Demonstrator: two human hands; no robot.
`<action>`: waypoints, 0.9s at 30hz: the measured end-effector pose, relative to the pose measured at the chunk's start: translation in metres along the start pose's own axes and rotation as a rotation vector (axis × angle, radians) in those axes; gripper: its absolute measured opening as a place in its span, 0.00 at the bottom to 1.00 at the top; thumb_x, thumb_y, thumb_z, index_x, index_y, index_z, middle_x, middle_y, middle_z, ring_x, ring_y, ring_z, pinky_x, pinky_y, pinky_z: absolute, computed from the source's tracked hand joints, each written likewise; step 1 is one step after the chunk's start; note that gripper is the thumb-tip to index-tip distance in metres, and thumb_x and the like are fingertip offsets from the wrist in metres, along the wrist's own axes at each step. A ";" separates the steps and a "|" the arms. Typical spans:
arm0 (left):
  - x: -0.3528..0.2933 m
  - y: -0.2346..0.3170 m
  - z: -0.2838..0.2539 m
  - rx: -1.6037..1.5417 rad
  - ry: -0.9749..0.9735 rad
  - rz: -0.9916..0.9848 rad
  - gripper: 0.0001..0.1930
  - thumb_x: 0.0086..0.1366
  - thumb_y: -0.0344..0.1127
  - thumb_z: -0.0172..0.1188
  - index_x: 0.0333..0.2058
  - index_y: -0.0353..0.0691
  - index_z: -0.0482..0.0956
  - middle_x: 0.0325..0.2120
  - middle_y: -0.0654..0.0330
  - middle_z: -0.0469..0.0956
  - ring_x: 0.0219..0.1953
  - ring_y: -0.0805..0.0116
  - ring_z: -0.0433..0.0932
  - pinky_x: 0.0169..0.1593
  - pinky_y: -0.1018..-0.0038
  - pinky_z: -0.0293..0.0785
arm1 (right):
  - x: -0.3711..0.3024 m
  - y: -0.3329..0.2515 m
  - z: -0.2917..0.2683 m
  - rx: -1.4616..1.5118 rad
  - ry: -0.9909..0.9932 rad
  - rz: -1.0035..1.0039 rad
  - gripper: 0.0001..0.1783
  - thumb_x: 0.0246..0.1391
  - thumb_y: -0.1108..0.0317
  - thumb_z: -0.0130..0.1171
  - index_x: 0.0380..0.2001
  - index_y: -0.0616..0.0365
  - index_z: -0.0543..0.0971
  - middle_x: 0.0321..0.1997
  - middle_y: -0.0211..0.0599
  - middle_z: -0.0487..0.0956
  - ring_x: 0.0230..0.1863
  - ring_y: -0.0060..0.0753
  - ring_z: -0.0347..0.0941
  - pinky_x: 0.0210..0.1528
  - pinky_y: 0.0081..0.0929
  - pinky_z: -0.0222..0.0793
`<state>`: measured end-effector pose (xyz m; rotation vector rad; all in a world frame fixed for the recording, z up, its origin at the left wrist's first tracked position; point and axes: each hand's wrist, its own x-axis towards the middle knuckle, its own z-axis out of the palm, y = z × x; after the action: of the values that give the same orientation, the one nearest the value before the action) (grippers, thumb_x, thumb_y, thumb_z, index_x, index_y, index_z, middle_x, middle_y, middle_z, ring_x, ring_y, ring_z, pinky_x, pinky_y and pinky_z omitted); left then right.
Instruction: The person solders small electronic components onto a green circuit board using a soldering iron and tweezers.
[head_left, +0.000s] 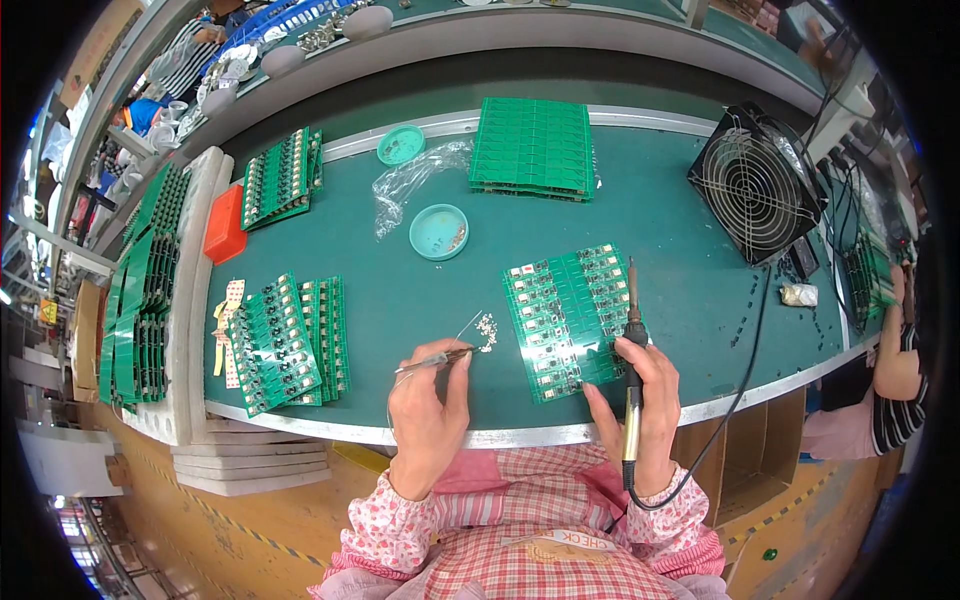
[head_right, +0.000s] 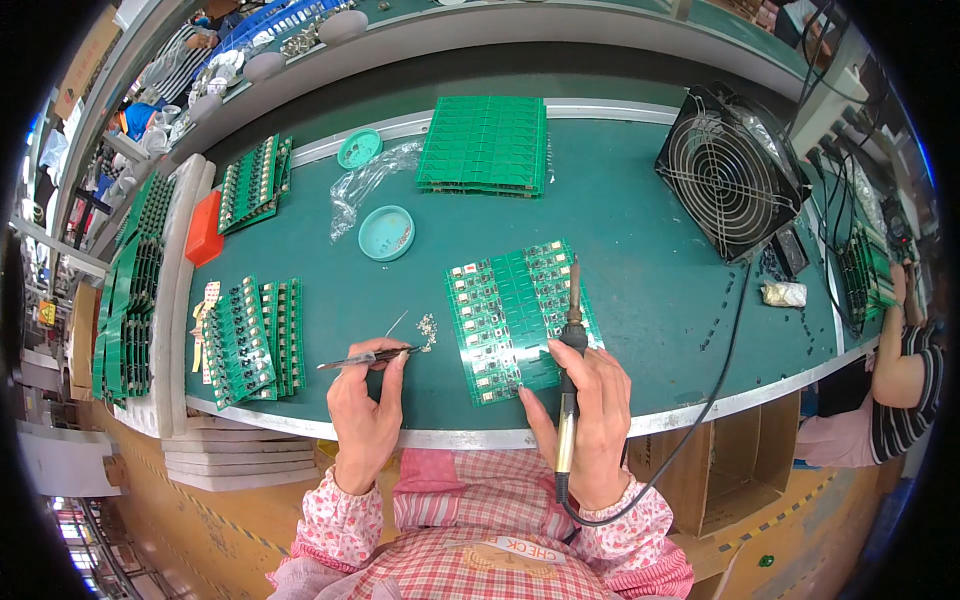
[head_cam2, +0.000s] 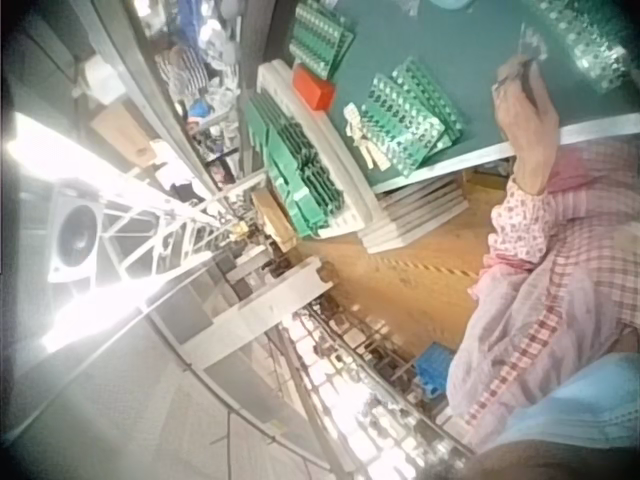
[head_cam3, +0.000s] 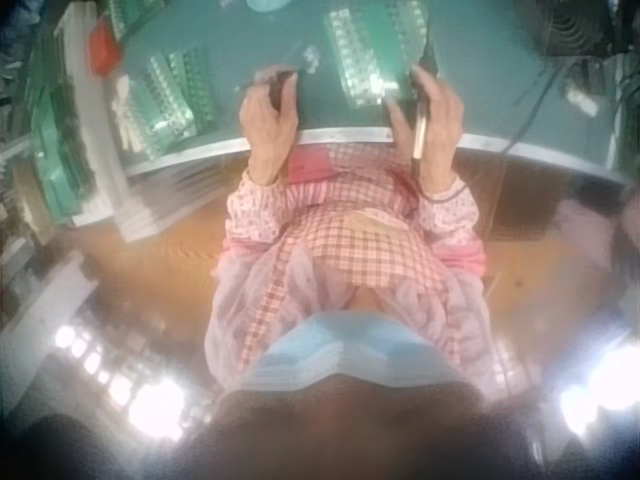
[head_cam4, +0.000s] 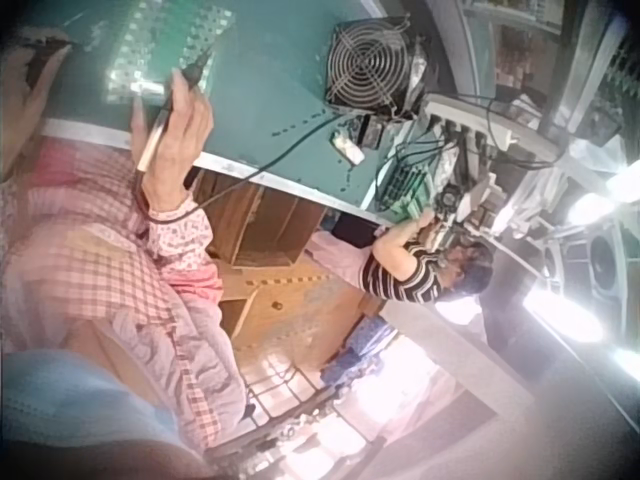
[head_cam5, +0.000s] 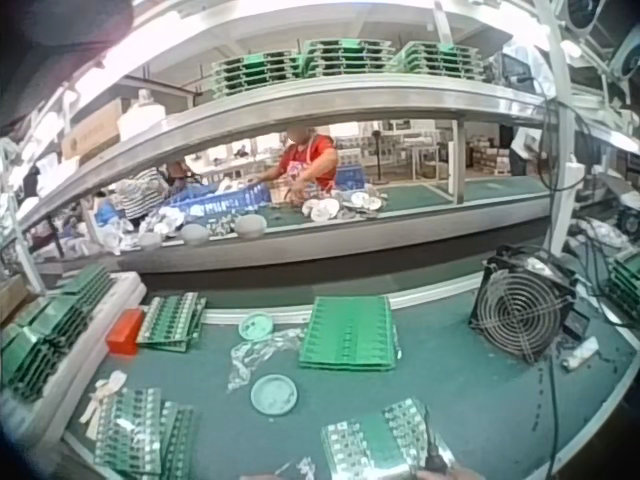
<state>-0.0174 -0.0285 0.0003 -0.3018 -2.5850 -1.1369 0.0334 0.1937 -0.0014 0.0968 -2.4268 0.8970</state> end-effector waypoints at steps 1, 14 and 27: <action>0.000 0.000 0.000 0.003 -0.003 -0.003 0.05 0.67 0.25 0.61 0.40 0.32 0.79 0.36 0.57 0.81 0.35 0.64 0.80 0.42 0.73 0.75 | 0.000 0.000 0.000 0.000 -0.001 0.001 0.36 0.42 0.73 0.75 0.57 0.58 0.74 0.47 0.47 0.77 0.50 0.54 0.75 0.59 0.49 0.67; -0.002 0.008 0.003 -0.030 0.010 -0.014 0.04 0.66 0.23 0.61 0.39 0.32 0.79 0.35 0.56 0.81 0.35 0.65 0.82 0.42 0.74 0.76 | -0.006 0.007 0.000 0.109 0.080 0.032 0.32 0.45 0.76 0.73 0.55 0.61 0.74 0.47 0.47 0.79 0.48 0.51 0.76 0.52 0.41 0.70; -0.015 0.034 0.025 -0.122 -0.108 0.064 0.06 0.62 0.22 0.63 0.39 0.33 0.81 0.37 0.54 0.83 0.38 0.57 0.82 0.43 0.69 0.77 | -0.009 0.010 -0.002 0.192 0.143 0.035 0.29 0.47 0.78 0.70 0.53 0.63 0.74 0.47 0.48 0.80 0.44 0.50 0.77 0.48 0.39 0.72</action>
<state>0.0022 0.0116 0.0027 -0.4818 -2.5815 -1.2912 0.0394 0.2018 -0.0101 0.0588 -2.2136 1.1126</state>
